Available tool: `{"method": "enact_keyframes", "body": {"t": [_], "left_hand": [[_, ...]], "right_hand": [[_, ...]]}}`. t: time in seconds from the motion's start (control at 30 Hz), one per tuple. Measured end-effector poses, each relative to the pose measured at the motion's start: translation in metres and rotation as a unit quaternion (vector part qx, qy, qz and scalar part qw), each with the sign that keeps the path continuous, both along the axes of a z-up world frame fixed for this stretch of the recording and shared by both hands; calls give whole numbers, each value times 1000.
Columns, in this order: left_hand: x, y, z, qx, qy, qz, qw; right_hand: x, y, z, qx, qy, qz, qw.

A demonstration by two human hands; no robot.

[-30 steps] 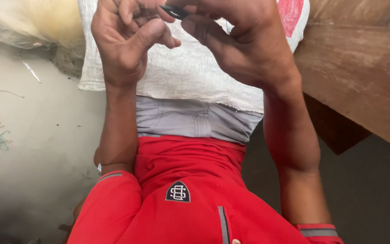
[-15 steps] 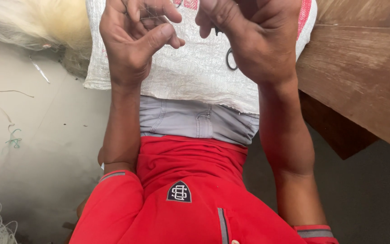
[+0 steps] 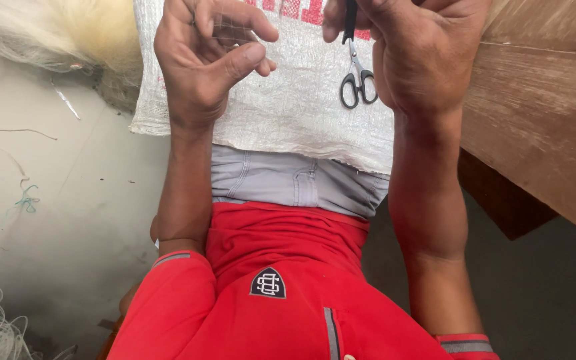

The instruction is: Repairing a fishing net by threading line and tying knots using a small tool

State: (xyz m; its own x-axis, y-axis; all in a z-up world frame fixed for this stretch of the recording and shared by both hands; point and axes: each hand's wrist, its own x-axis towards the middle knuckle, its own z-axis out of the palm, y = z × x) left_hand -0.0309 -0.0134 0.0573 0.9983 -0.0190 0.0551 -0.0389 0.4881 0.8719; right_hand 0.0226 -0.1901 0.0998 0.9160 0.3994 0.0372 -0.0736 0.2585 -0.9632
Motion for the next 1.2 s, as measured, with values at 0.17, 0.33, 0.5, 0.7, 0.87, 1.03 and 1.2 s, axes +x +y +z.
{"method": "enact_keyframes", "body": {"t": [0.17, 0.33, 0.5, 0.7, 0.87, 1.03, 1.2], "left_hand": [[4, 0, 2, 24, 2, 18, 1000], [7, 1, -2, 12, 3, 30, 999], [9, 2, -3, 28, 1, 39, 999], [8, 0, -1, 30, 14, 36, 999], [8, -1, 1, 37, 32, 38, 998], [7, -1, 4, 44, 29, 30, 998], [8, 0, 2, 34, 27, 8, 999]], "right_hand": [[8, 3, 0, 3, -55, 35, 998], [2, 5, 9, 37, 25, 10, 999], [2, 4, 9, 157, 160, 2, 975], [-3, 17, 10, 13, 98, 63, 993], [-6, 33, 19, -305, -211, 71, 926], [-6, 32, 16, -336, -255, 66, 904], [-3, 27, 19, -321, -248, 63, 912]]}}
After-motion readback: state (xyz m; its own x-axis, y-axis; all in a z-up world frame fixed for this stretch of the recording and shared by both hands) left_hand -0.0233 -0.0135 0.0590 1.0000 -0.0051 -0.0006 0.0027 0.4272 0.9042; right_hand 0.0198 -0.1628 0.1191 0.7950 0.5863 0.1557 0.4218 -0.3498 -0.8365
